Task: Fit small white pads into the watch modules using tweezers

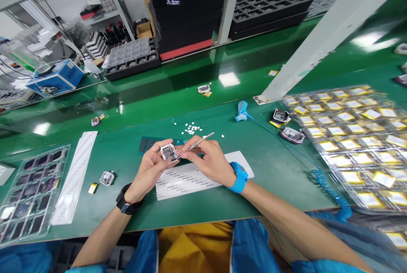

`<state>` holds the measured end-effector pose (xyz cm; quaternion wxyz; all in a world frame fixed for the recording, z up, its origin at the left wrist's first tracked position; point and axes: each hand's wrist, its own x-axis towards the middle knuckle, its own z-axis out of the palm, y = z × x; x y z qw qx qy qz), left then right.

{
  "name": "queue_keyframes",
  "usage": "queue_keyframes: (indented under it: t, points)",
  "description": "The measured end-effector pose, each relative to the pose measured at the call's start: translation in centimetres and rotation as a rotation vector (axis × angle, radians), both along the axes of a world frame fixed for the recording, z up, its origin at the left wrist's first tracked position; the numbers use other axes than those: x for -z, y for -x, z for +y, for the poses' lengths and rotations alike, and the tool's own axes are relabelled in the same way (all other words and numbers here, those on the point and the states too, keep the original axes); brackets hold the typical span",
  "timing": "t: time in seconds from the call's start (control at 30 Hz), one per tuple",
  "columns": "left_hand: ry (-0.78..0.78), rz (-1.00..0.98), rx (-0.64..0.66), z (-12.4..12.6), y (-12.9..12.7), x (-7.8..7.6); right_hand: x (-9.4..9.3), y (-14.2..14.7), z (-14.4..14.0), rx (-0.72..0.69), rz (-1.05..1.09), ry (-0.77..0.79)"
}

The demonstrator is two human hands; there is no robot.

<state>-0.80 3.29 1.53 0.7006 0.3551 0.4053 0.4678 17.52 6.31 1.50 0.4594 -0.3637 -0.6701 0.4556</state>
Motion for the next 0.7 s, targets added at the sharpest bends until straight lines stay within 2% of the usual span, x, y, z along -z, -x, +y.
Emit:
queue_keyframes:
  t: [0.2, 0.27, 0.4, 0.53, 0.7]
  points:
    - [-0.004, -0.003, -0.011, 0.0, -0.1, -0.2, 0.2, -0.2, 0.0, -0.040, -0.057, -0.150]
    - [-0.002, 0.011, -0.013, 0.0, -0.3, -0.2, 0.0, -0.2, 0.0, -0.061, -0.068, -0.157]
    - [0.009, 0.053, -0.060, 0.0, -0.6, 0.0, -0.4, -0.1, 0.2, -0.048, -0.014, 0.007]
    - [0.062, 0.085, -0.094, 0.2, -0.8, 0.6, -0.2, -0.9, 0.5, 0.045, 0.098, 0.232]
    - [0.089, 0.116, 0.006, -0.3, -1.4, 1.5, 1.2, -3.4, -0.1, 0.015, -0.060, 0.356]
